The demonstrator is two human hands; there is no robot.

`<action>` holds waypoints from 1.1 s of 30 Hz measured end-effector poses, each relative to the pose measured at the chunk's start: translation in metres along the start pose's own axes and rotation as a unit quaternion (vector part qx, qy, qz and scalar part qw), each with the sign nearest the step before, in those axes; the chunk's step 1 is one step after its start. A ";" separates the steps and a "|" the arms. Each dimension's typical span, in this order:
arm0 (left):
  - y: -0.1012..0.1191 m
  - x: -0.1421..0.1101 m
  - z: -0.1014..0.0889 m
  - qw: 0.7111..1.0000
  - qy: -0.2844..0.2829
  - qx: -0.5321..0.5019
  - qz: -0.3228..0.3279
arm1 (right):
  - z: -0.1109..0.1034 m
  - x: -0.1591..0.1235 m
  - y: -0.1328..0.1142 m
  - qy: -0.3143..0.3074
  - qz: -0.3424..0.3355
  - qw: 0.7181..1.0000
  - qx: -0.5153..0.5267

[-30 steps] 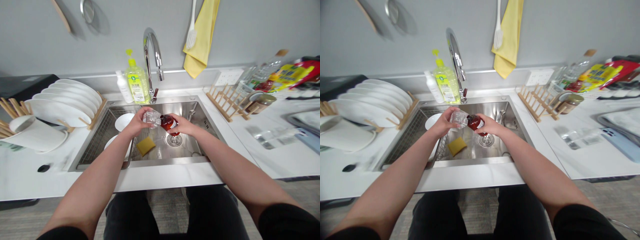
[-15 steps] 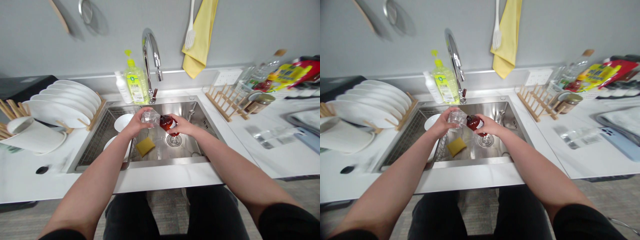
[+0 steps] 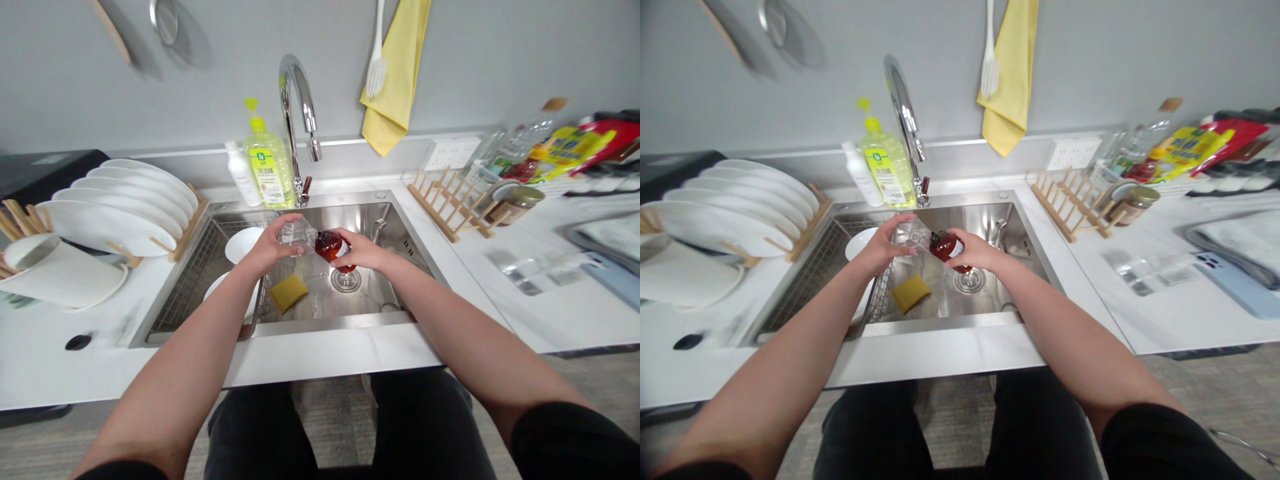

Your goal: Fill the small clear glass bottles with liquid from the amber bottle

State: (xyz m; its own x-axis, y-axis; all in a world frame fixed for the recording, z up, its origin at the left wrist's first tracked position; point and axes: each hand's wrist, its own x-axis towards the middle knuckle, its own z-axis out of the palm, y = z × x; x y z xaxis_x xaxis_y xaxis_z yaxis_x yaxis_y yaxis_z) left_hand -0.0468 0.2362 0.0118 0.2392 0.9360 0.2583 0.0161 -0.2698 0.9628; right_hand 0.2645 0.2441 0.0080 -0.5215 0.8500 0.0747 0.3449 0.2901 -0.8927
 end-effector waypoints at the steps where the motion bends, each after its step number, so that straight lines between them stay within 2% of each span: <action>1: 0.001 0.000 0.000 1.000 0.000 -0.004 -0.004 | 0.000 0.000 0.000 -0.002 -0.001 1.000 0.000; 12: 0.007 -0.001 0.003 0.999 0.005 -0.026 -0.032 | 0.001 0.000 -0.003 -0.010 0.001 1.000 -0.012; 33: 0.004 0.001 0.000 1.000 0.014 0.009 0.006 | 0.003 0.000 0.002 -0.001 -0.002 1.000 -0.014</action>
State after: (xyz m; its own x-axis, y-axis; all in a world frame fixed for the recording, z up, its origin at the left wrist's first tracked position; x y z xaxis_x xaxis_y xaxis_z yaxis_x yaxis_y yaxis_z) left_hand -0.0464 0.2361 0.0156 0.2123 0.9384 0.2727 0.0307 -0.2853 0.9579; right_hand 0.2630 0.2436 0.0052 -0.5240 0.8482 0.0765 0.3657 0.3053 -0.8792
